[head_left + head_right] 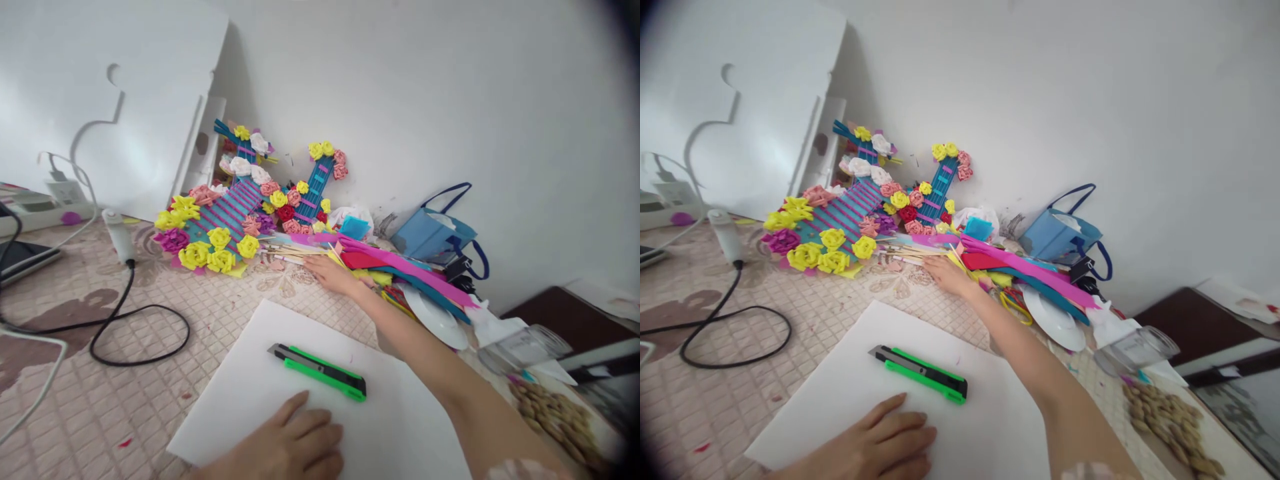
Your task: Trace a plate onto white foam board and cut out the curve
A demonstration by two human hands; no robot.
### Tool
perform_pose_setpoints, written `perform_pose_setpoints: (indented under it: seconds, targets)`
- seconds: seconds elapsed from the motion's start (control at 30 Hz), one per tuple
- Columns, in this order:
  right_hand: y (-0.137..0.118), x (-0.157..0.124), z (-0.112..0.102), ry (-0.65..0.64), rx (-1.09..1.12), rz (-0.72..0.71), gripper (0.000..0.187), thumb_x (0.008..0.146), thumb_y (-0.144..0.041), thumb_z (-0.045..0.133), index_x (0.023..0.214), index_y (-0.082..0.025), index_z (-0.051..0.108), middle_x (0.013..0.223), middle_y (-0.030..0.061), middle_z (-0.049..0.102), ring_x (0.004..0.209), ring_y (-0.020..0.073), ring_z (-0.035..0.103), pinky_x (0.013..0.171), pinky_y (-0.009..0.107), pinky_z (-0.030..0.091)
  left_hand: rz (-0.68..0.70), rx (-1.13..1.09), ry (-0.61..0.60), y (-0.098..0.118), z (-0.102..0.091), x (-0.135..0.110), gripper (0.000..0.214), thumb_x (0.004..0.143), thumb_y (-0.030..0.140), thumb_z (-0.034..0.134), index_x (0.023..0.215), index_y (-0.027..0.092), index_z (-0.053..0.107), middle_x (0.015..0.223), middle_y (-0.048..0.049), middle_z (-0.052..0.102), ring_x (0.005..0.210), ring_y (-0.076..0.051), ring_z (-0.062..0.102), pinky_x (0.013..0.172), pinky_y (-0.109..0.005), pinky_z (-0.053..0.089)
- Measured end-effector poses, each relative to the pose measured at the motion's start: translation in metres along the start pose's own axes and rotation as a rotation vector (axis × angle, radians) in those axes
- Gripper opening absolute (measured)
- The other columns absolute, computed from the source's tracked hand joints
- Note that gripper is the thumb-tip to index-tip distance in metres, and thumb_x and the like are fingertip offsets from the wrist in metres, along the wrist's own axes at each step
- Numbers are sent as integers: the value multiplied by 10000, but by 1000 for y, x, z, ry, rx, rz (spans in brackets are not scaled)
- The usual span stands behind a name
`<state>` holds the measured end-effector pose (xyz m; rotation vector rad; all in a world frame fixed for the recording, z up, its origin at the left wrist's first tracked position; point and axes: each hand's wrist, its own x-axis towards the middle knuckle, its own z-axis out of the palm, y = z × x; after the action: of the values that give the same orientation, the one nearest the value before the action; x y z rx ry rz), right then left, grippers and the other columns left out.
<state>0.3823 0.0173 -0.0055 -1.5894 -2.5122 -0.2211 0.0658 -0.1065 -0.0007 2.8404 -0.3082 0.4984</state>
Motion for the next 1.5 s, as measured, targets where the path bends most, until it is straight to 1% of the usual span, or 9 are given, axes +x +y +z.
perform_pose_setpoints:
  seconds: [0.17, 0.3, 0.43, 0.63, 1.0, 1.2, 1.33, 1.4, 1.5]
  targets:
    - [-20, -19, -29, 188, 202, 10, 342, 924, -243, 434, 1212, -211, 615, 1267, 79, 619, 1230, 210, 526, 1071, 428, 387, 53, -82, -170, -3, -32, 1, 248, 971, 219, 420, 1168, 199, 570, 1312, -42, 576, 1252, -190, 480, 1147, -357, 230]
    - [-20, -63, -70, 400, 390, 367, 265, 888, -328, 499, 1061, -217, 666, 1048, 69, 702, 823, 200, 679, 776, 371, 541, 3, -149, -188, 0, -40, 1, 329, 955, 184, 435, 1271, 194, 527, 1335, -59, 558, 1283, -205, 456, 1149, -390, 240]
    - [-31, -110, -93, 492, 528, 692, 264, 848, -411, 544, 904, -175, 647, 617, -2, 606, 439, 106, 490, 444, 239, 404, -54, -191, -200, 5, -33, 1, 365, 942, 291, 496, 1299, 217, 508, 1364, -54, 532, 1306, -213, 429, 1158, -433, 205]
    - [-88, -139, -77, 221, 698, 742, 231, 819, -414, 590, 833, -184, 611, 664, 1, 603, 585, 132, 570, 550, 249, 448, -122, -157, -131, 6, -8, -3, 434, 932, 373, 507, 1335, 218, 463, 1410, -57, 485, 1338, -224, 377, 1165, -482, 139]
    - [-161, -87, -64, -161, 487, 377, 190, 762, -289, 672, 851, -198, 531, 888, 21, 572, 820, 167, 527, 712, 294, 418, -156, -150, -107, 7, -12, 0, 466, 894, 406, 565, 1292, 177, 486, 1382, -82, 507, 1304, -251, 414, 1150, -466, 210]
    - [-150, -96, -62, -19, 885, 642, 187, 871, -376, 530, 928, -224, 440, 725, -27, 549, 616, 126, 517, 577, 266, 417, -97, -119, 46, 7, -6, -6, 222, 932, 271, 514, 1110, 153, 576, 1108, -57, 662, 1119, -187, 556, 1124, -366, 287]
    - [-138, -106, -63, 173, 1236, 818, 318, 822, -443, 613, 990, -221, 459, 603, -76, 460, 471, 79, 434, 445, 208, 366, -65, -30, 106, -2, -18, -8, 218, 959, 158, 391, 1041, 135, 592, 1110, -97, 653, 964, -195, 612, 883, -327, 502]
    - [-135, -111, -61, 250, 1377, 868, 316, 819, -463, 616, 969, -214, 490, 628, -64, 460, 484, 77, 450, 420, 198, 367, -133, 17, 150, -16, -26, -10, 267, 950, 101, 341, 1066, 119, 581, 1166, -122, 624, 944, -199, 619, 769, -307, 540]
    - [-134, -118, -58, 294, 1527, 920, 287, 821, -448, 614, 952, -224, 491, 759, -23, 553, 534, 95, 524, 391, 196, 388, -347, 79, 285, -42, -35, -13, 379, 894, 5, 335, 1183, 149, 534, 1345, -126, 502, 1154, -214, 542, 903, -355, 508]
